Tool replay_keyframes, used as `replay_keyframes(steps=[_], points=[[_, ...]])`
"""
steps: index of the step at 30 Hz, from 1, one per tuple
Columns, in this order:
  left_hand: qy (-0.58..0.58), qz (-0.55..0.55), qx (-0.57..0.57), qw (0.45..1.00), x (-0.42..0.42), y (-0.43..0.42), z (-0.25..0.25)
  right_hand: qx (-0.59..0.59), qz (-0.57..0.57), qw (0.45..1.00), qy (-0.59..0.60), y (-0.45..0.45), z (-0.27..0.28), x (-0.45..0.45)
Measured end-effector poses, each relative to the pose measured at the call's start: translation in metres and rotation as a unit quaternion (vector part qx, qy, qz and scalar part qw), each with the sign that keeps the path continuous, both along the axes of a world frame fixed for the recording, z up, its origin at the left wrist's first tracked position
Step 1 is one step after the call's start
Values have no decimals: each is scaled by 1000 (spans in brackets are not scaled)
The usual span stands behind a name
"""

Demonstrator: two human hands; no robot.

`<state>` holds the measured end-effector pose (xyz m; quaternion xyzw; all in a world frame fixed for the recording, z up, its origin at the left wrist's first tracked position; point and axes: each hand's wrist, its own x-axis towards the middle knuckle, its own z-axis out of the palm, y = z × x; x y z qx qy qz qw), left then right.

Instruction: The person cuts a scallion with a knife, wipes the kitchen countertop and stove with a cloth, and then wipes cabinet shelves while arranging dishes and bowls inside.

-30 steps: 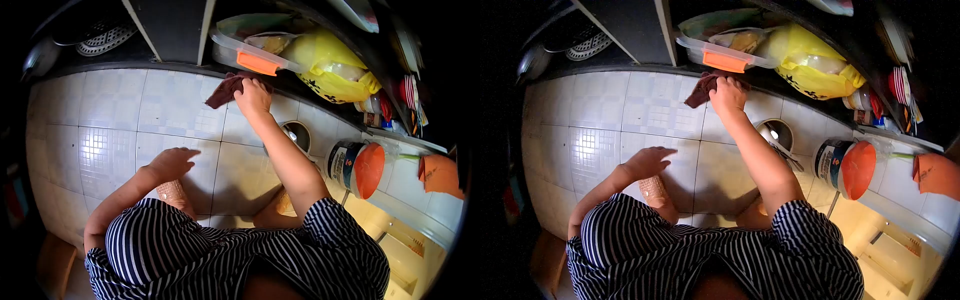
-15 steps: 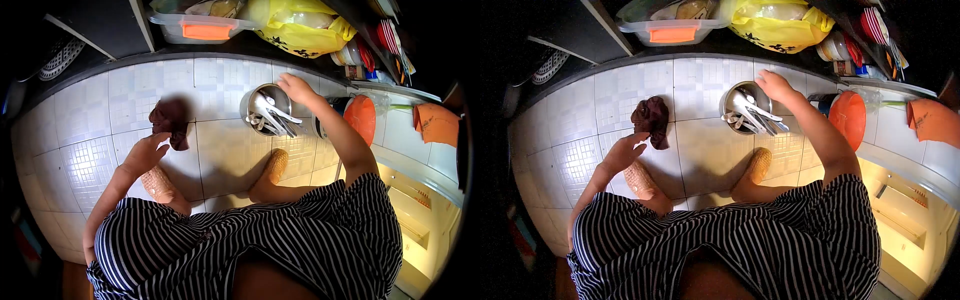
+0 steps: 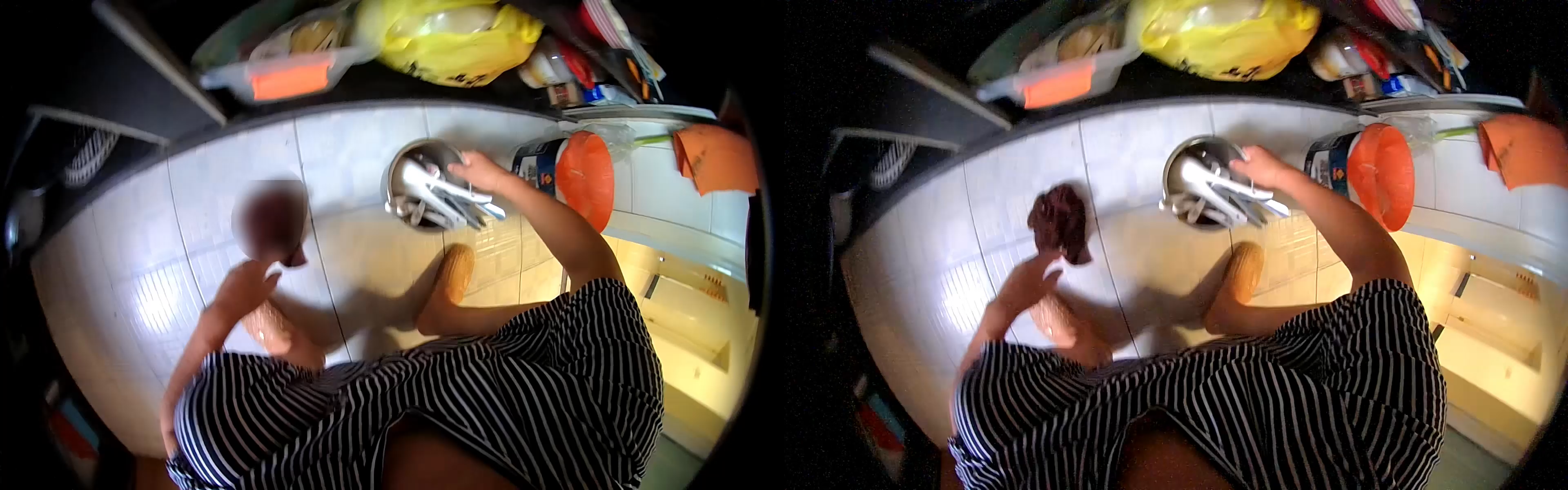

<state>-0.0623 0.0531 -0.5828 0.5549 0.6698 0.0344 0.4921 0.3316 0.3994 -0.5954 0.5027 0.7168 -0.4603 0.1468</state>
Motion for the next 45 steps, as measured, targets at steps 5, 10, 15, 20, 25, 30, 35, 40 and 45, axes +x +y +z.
replay_keyframes(steps=[5,10,15,20,25,30,35,40,45], points=[[-5,-37,106,994,-2,-12,-20,21,18,996,86,-11,102,6],[-13,-15,-35,999,6,9,12,131,-140,978,-81,-9,238,45],[-23,-22,-30,999,10,19,14,321,-18,947,4,28,313,149],[-12,-29,-32,999,10,18,14,135,-498,820,248,69,365,189],[-30,-16,16,999,8,5,-8,100,-578,772,245,166,373,198],[-41,5,18,999,10,3,-1,72,-576,793,182,218,359,170],[-32,11,16,999,9,-4,-1,45,-578,784,221,243,347,127],[-24,-1,1,1000,10,-8,-3,76,-585,740,324,274,327,95],[-34,12,9,999,5,-12,-7,131,-567,689,431,247,326,36]])
